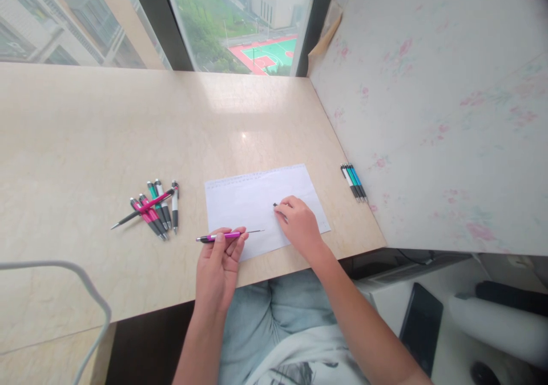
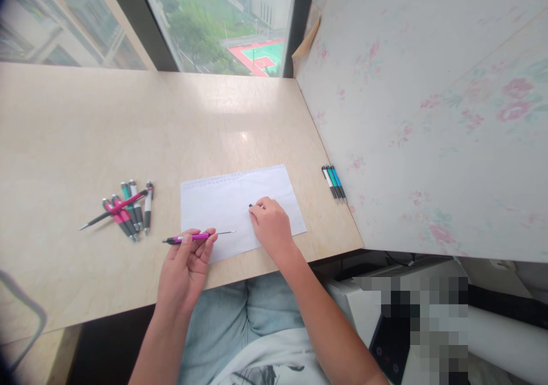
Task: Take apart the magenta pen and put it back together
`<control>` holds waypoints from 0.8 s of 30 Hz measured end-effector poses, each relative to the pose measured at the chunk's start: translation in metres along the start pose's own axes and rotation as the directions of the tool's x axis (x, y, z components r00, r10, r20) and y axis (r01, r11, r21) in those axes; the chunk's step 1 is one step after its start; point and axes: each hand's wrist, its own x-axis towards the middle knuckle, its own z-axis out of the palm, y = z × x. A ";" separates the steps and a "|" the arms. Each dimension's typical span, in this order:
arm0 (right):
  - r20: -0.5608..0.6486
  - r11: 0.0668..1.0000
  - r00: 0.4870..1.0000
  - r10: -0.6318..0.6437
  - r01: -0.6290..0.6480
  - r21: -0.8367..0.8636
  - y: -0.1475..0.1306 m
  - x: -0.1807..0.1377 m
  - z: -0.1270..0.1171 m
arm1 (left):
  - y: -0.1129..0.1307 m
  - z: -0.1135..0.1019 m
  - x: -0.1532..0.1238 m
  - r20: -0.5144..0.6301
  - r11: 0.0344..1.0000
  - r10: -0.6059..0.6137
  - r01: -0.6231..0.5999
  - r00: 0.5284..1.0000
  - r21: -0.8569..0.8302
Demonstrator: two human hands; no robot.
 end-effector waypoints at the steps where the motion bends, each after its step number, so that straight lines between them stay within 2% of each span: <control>1: -0.013 1.000 1.000 0.020 -0.020 0.004 0.000 0.002 0.001 | 0.000 0.000 0.000 0.000 1.000 -0.001 0.001 1.000 0.000; 6: -0.089 0.994 0.990 0.109 -0.109 0.002 0.000 0.011 0.008 | -0.001 0.001 0.000 -0.009 1.000 -0.004 0.004 1.000 0.008; 10: -0.133 0.990 0.982 0.133 -0.138 -0.030 -0.002 0.015 0.008 | -0.002 -0.001 0.000 -0.005 1.000 0.001 -0.001 1.000 0.009; 24: -0.116 0.999 0.992 0.045 -0.047 -0.017 0.000 0.017 0.002 | -0.001 0.001 0.001 -0.011 1.000 -0.008 0.008 1.000 0.009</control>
